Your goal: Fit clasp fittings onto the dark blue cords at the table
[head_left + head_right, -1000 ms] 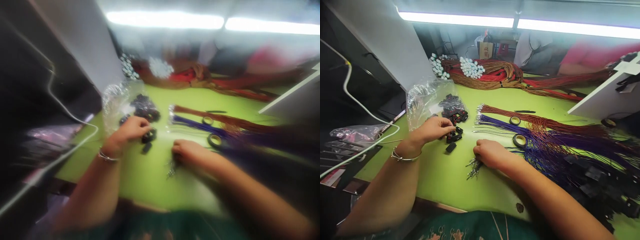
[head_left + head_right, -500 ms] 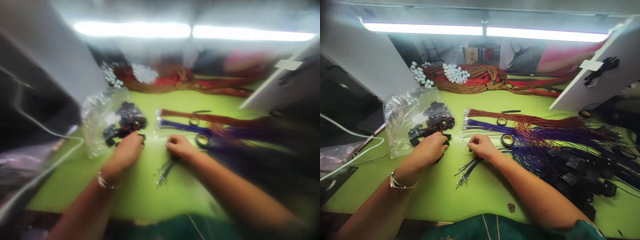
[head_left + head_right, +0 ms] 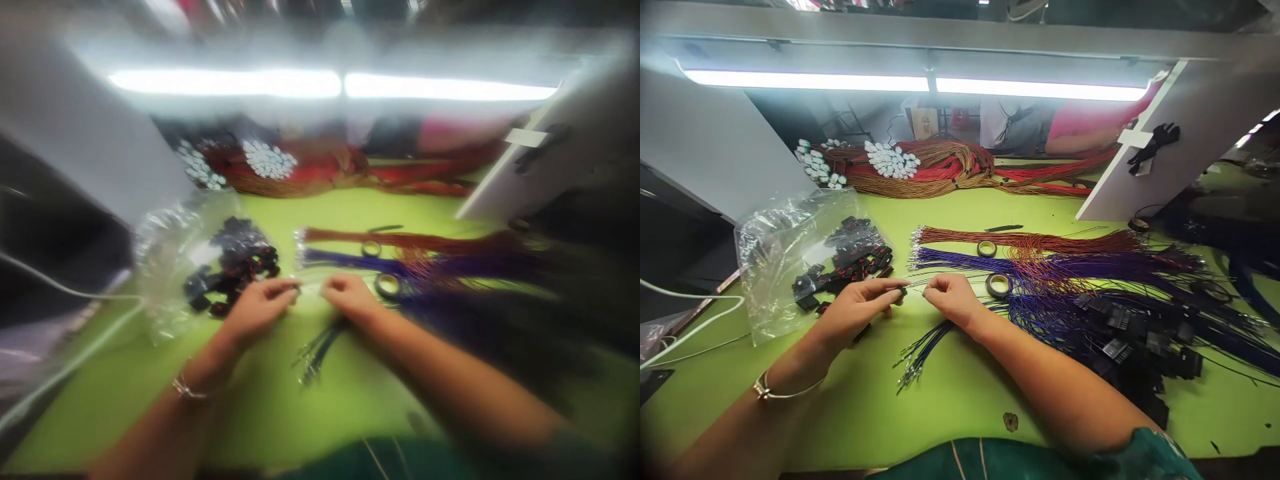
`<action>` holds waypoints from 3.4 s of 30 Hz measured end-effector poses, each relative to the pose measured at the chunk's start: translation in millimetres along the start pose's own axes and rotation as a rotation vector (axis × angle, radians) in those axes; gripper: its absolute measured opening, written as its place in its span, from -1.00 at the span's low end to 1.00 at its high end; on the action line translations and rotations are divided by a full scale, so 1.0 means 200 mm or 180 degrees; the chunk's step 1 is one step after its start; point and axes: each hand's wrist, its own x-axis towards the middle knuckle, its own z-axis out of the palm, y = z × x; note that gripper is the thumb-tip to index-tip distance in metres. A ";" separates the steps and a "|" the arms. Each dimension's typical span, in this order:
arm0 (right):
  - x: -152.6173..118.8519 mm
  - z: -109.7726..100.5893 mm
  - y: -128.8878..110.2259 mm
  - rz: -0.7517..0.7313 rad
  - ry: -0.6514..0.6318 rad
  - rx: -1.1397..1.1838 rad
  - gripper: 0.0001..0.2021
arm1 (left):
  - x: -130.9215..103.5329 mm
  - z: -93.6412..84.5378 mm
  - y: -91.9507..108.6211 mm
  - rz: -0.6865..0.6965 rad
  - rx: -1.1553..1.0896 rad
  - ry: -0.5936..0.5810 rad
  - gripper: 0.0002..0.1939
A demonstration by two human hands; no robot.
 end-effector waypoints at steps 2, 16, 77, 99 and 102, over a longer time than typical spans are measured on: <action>-0.01 0.01 0.01 -0.0294 0.0032 -0.0111 -0.88 | 0.00 0.04 -0.01 -0.0243 -0.0617 -0.0426 -0.57; -0.01 0.02 0.03 -0.0537 -0.0080 -0.0182 -0.89 | 0.05 0.09 -0.08 -0.0154 -0.1617 -0.0301 -0.68; -0.03 0.02 0.03 -0.0513 -0.0175 -0.1266 -0.82 | 0.02 0.12 -0.04 -0.0247 -0.2319 -0.0936 -0.56; -0.02 0.02 0.06 -0.0853 0.0033 -0.0634 -0.87 | 0.02 0.16 -0.01 -0.0370 -0.2398 -0.0354 -0.73; -0.04 0.01 0.07 -0.1295 0.0135 -0.1267 -0.84 | 0.03 0.16 -0.02 -0.0419 -0.2437 -0.0352 -0.70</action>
